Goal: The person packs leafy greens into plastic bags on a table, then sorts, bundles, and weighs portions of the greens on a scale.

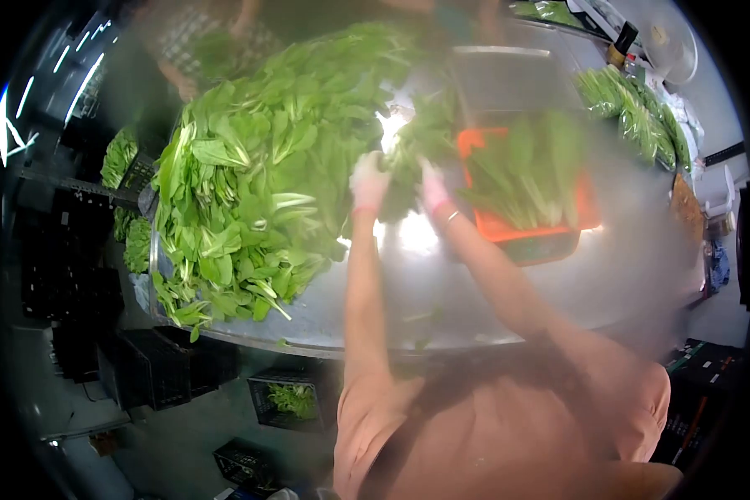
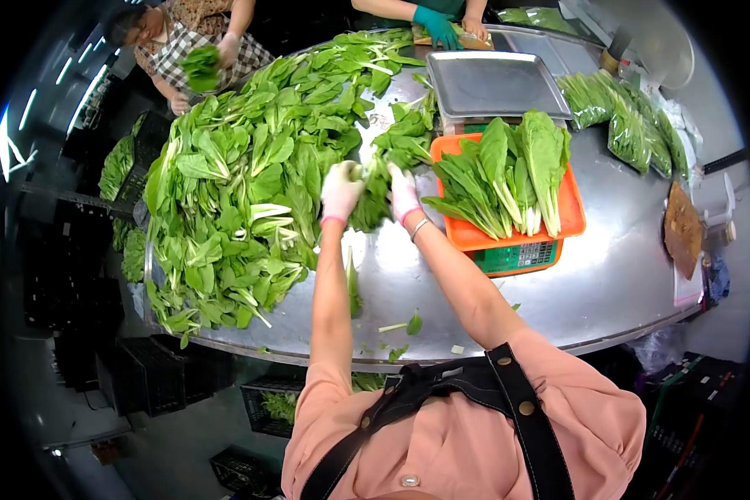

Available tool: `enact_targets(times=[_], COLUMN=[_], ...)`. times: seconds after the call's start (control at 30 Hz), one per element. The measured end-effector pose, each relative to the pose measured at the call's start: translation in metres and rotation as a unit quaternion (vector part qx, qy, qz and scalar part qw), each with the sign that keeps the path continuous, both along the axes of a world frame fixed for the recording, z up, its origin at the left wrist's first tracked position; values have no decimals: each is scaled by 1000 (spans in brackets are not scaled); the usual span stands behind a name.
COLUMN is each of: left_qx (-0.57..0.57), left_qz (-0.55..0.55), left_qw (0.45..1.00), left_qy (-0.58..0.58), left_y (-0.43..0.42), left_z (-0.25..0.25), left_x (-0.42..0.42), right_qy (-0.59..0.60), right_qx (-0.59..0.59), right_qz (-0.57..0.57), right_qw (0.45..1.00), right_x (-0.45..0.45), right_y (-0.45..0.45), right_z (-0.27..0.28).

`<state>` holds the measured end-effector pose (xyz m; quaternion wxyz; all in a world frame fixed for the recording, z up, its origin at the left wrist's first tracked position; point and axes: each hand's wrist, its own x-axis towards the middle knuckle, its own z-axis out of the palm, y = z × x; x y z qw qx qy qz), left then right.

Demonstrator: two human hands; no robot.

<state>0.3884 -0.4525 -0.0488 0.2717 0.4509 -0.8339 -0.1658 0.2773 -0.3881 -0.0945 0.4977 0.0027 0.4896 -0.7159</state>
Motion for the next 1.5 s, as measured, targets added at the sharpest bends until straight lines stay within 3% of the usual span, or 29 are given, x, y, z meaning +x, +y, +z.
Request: enact_targets(times=[0.03,0.1,0.17,0.2,0.23,0.3,0.33,0.4,0.43,0.5,0.7,0.8,0.97,1.03,1.1,1.17,1.23,1.3,1.4,1.47,1.5], left_qx=[-33,22,-46,-65,-85,-29,48,45,117,206,255,344,371,428,451,447,450,444,414,398,397], left_qz=[-9,-16,-26,-7,11,79,120,118,115,85,95,120,85,78,74,78,67,71,29,15,18], left_qw=[996,980,980,980,978,976,967,970,964,928,907,857,832,784,765,756,747,732,756,744,743], left_qy=[78,197,190,189,189,201,220,208,209,298,322,365,403,442,454,472,485,511,506,537,538], left_y=[3,16,32,42,52,71,84,119,135,162,200,205,209,215,221,224,226,227,224,222,220], left_z=[12,45,56,54,51,23,4,-9,-18,-37,-62,-62,-51,-35,-18,-13,-11,-7,0,0,-1], left_x=[17,46,69,74,77,85,88,84,82,80,81,78,68,60,54,51,51,50,50,48,49], right_qy=[-6,107,436,433,477,580,579,748,777,804,811,840,841,775,559,434,332,286,283,150,149], right_qx=[-54,-23,86,46,79,87,83,58,69,216,249,212,147,53,-2,-25,-54,-80,-100,-125,-125], right_qz=[23,97,77,77,75,90,92,59,95,244,275,293,265,175,247,267,265,273,258,281,284], right_qw=[998,989,893,897,872,805,806,658,618,498,452,405,448,604,791,860,904,915,918,940,939], right_x=[5,2,4,8,17,24,25,25,24,26,35,38,22,16,9,4,8,13,23,29,31], right_y=[2,-7,-11,-1,17,26,25,16,8,-2,6,20,76,102,121,134,148,157,166,172,173], right_z=[25,24,3,6,26,27,29,33,33,36,30,37,69,81,91,72,67,59,54,62,58])
